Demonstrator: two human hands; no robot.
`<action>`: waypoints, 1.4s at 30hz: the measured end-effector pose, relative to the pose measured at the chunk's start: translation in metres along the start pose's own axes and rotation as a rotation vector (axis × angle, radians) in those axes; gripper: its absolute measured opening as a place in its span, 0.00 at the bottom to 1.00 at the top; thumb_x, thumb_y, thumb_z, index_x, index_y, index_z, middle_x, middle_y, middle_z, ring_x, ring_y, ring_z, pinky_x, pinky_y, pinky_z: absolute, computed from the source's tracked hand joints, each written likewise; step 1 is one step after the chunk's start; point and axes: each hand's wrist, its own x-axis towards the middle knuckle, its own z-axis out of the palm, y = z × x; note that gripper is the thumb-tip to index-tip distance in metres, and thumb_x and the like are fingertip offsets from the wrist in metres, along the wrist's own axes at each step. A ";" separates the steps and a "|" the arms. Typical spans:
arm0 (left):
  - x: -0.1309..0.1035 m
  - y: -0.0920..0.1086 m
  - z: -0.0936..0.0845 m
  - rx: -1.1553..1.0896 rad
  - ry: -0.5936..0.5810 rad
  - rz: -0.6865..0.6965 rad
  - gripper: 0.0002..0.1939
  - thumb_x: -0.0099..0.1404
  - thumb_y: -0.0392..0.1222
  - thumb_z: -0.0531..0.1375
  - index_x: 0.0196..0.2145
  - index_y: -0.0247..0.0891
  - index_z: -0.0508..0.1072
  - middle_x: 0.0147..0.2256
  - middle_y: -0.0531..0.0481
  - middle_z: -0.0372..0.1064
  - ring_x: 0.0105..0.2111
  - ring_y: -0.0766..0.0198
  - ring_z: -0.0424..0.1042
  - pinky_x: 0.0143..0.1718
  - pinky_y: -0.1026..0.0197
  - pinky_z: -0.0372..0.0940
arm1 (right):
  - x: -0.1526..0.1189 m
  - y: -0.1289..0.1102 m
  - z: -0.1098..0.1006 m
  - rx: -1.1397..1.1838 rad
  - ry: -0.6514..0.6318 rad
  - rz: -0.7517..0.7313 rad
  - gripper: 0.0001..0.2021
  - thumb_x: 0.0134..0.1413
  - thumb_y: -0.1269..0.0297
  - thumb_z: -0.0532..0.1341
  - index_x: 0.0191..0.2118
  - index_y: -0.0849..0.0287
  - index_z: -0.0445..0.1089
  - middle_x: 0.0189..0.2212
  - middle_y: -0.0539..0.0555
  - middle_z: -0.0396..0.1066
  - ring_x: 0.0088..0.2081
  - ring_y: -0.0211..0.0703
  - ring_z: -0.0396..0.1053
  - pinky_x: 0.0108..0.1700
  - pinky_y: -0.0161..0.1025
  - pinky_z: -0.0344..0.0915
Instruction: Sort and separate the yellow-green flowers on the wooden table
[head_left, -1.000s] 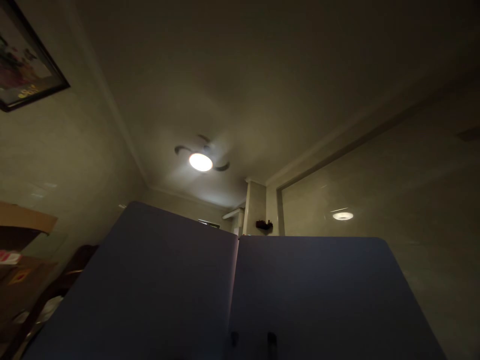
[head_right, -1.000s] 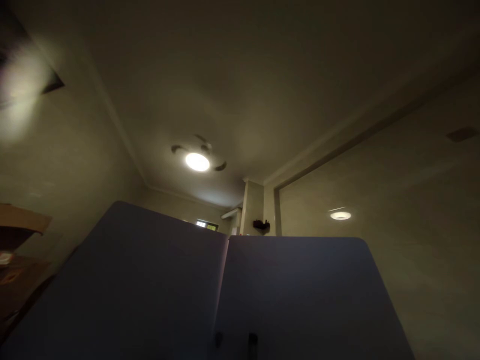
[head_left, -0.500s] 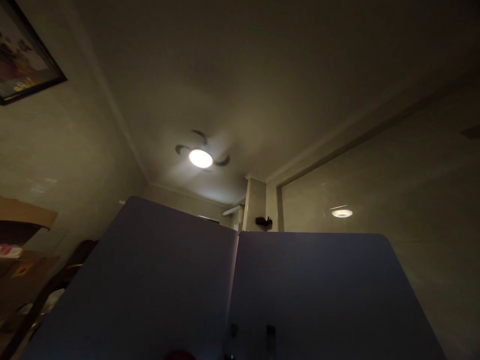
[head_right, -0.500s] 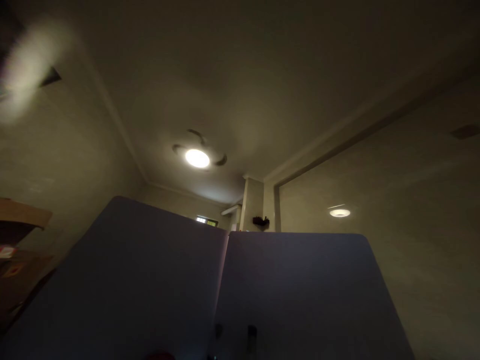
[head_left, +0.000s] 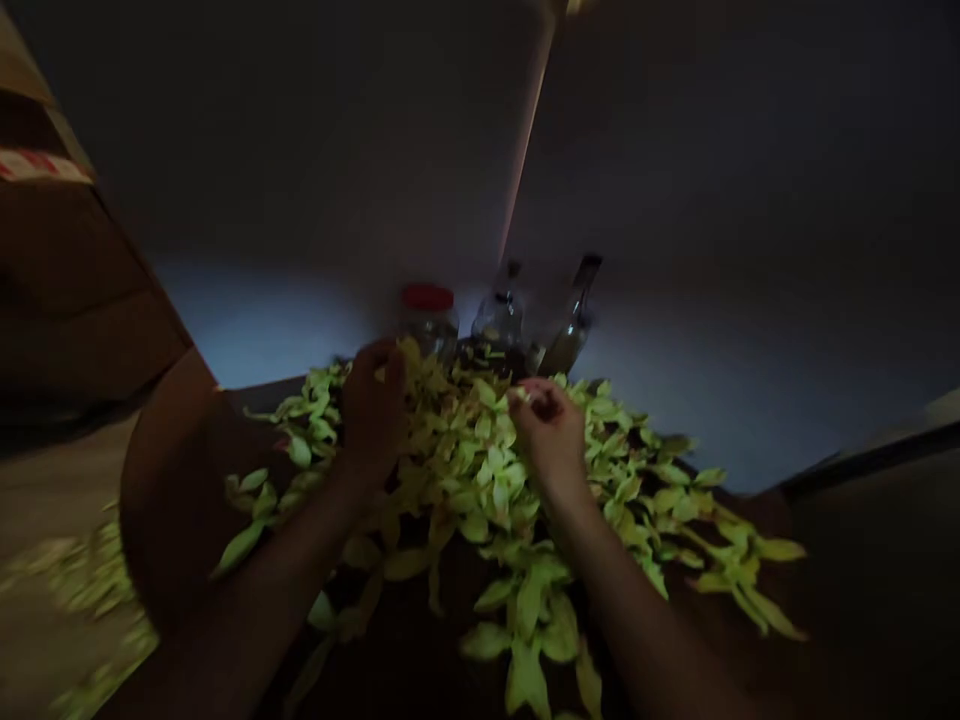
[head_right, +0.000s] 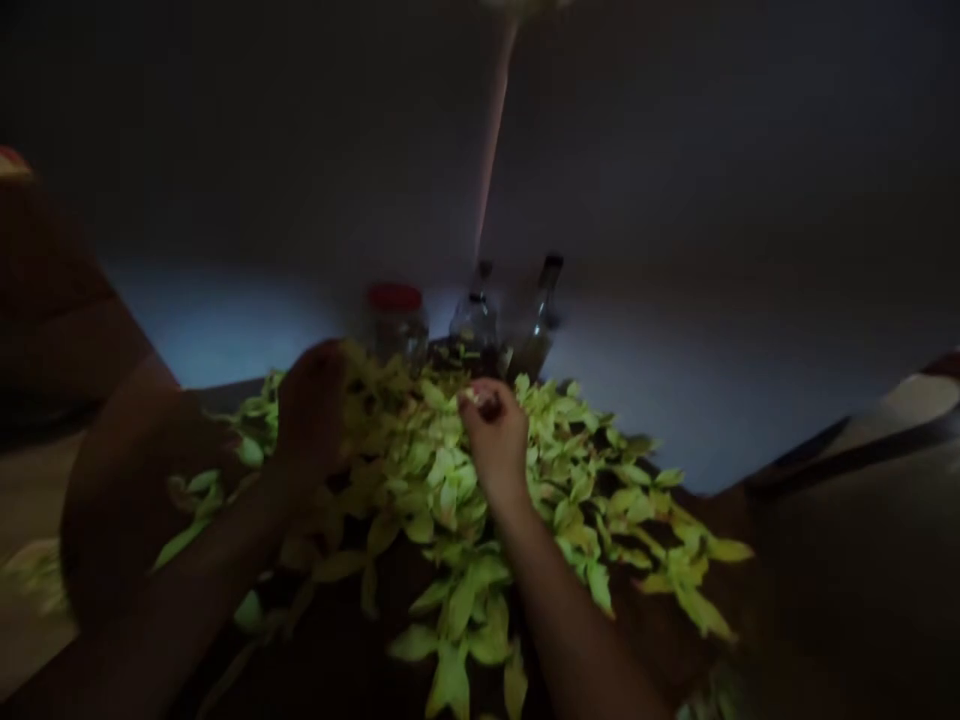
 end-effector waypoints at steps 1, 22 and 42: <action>-0.007 -0.004 -0.004 0.061 -0.016 0.032 0.12 0.71 0.48 0.62 0.47 0.37 0.73 0.46 0.44 0.73 0.48 0.55 0.71 0.54 0.48 0.67 | 0.001 0.009 0.000 0.054 0.006 0.026 0.13 0.51 0.55 0.69 0.38 0.54 0.71 0.28 0.47 0.68 0.30 0.38 0.67 0.33 0.37 0.66; -0.026 0.004 0.009 0.209 -0.602 0.237 0.08 0.68 0.44 0.66 0.42 0.41 0.82 0.38 0.51 0.80 0.34 0.65 0.75 0.41 0.65 0.66 | -0.012 -0.021 0.008 0.165 -0.193 0.131 0.07 0.51 0.65 0.69 0.38 0.56 0.78 0.30 0.49 0.80 0.35 0.43 0.79 0.33 0.37 0.75; -0.014 0.005 0.002 0.113 -0.692 0.180 0.08 0.67 0.47 0.66 0.39 0.42 0.83 0.37 0.51 0.80 0.36 0.62 0.77 0.38 0.66 0.68 | -0.012 -0.018 0.009 0.236 -0.209 0.188 0.09 0.48 0.65 0.71 0.39 0.54 0.78 0.30 0.48 0.80 0.35 0.44 0.80 0.37 0.41 0.79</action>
